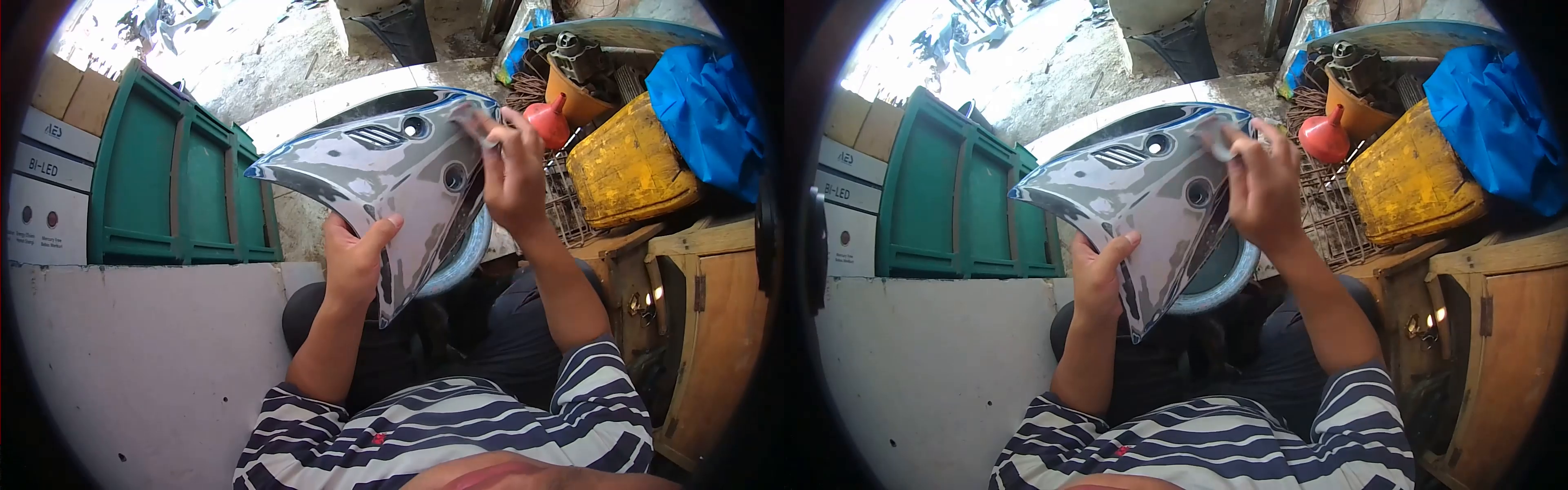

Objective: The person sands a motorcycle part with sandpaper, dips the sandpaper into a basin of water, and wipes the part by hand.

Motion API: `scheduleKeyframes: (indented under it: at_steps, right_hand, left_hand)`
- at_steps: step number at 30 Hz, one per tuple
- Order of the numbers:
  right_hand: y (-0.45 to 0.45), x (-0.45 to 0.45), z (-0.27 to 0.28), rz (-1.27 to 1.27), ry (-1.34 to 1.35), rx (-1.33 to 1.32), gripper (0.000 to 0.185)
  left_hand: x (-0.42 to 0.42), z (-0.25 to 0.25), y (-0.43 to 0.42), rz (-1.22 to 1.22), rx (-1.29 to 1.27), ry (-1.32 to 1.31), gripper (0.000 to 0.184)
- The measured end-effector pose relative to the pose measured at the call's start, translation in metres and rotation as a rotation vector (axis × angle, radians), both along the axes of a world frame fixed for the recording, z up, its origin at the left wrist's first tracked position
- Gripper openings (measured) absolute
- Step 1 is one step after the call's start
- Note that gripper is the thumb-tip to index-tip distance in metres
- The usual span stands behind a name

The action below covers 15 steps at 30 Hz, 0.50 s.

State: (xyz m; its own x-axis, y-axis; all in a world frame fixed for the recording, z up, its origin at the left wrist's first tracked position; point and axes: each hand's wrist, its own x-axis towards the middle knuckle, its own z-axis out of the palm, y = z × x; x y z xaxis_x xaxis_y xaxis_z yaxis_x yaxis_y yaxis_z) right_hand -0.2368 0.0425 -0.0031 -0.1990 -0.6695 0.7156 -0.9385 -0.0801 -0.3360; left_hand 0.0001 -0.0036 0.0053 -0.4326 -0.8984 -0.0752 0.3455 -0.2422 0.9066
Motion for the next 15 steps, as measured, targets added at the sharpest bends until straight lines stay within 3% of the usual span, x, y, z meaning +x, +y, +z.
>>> scheduleKeyframes:
  at_steps: [3,6,10,13,15]
  right_hand:
    - [0.005,0.012,0.0,-0.006,-0.094,-0.02,0.02]
    - [0.018,0.046,0.01,0.313,0.024,0.047,0.019]
    - [0.004,0.01,0.002,0.143,0.054,-0.032,0.02]
    - [0.002,-0.003,0.002,-0.019,-0.096,0.007,0.019]
    - [0.009,0.018,0.004,0.127,-0.047,0.002,0.02]
  left_hand:
    - [0.0,0.0,-0.001,-0.038,-0.023,0.007,0.041]
    - [0.001,-0.002,-0.002,-0.017,-0.01,-0.02,0.042]
    - [0.002,0.001,-0.001,-0.034,0.024,0.006,0.041]
    - [0.0,0.001,0.001,-0.041,0.011,0.001,0.041]
    - [-0.001,0.002,0.001,-0.05,-0.002,0.007,0.041]
